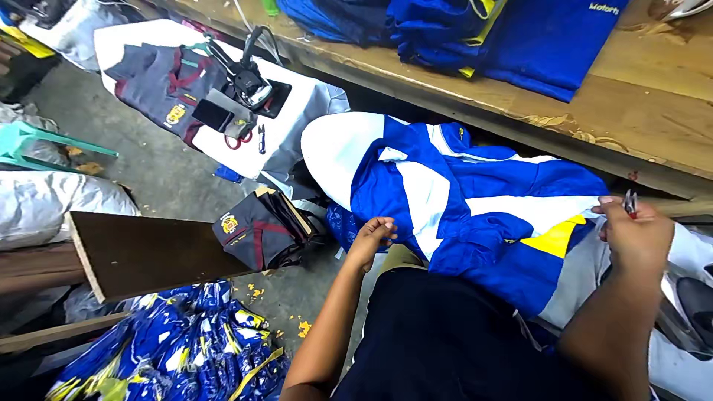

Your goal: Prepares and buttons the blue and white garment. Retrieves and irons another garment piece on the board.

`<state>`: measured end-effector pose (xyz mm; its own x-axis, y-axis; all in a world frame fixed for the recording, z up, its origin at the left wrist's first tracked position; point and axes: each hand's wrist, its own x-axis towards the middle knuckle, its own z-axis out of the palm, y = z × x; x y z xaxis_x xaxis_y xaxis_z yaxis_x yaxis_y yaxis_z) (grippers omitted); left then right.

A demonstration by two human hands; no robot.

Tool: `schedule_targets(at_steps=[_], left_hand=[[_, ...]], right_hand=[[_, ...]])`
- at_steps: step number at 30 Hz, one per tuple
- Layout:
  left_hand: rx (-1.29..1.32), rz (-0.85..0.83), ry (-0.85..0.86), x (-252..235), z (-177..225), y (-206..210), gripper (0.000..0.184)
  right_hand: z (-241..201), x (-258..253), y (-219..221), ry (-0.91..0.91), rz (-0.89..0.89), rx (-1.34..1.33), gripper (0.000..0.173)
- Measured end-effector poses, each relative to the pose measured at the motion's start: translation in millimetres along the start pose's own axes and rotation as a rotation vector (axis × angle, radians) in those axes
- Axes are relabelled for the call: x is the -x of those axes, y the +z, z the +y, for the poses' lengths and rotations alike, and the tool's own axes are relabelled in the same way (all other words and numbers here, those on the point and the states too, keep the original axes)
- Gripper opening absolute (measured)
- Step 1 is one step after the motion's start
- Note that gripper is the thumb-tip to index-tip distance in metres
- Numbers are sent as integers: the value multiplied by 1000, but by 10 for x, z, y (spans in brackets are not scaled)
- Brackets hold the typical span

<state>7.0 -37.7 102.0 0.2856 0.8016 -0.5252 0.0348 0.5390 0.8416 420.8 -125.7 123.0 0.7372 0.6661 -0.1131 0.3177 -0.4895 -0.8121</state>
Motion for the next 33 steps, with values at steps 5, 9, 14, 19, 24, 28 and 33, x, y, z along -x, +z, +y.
schedule_targets(at_steps=[5, 9, 14, 19, 24, 28, 33], left_hand=[[-101, -84, -35, 2, -117, 139, 24], [-237, -135, -56, 47, -243, 217, 29], [-358, -227, -89, 113, -370, 293, 32], [-427, -271, -67, 107, -390, 283, 32], [-491, -268, -54, 72, -318, 224, 34], [-614, -110, 142, -68, -91, 79, 33], [-640, 276, 376, -786, 364, -279, 44]], right_hand=[[-45, 7, 20, -27, -31, 27, 33], [-145, 110, 140, -128, -207, 131, 38], [-240, 293, 500, -232, -473, 227, 32], [-258, 485, 821, -301, -625, 294, 25], [-278, 573, 909, -284, -656, 335, 27], [-240, 562, 929, -291, -655, 371, 29], [-229, 562, 904, -295, -679, 426, 33]])
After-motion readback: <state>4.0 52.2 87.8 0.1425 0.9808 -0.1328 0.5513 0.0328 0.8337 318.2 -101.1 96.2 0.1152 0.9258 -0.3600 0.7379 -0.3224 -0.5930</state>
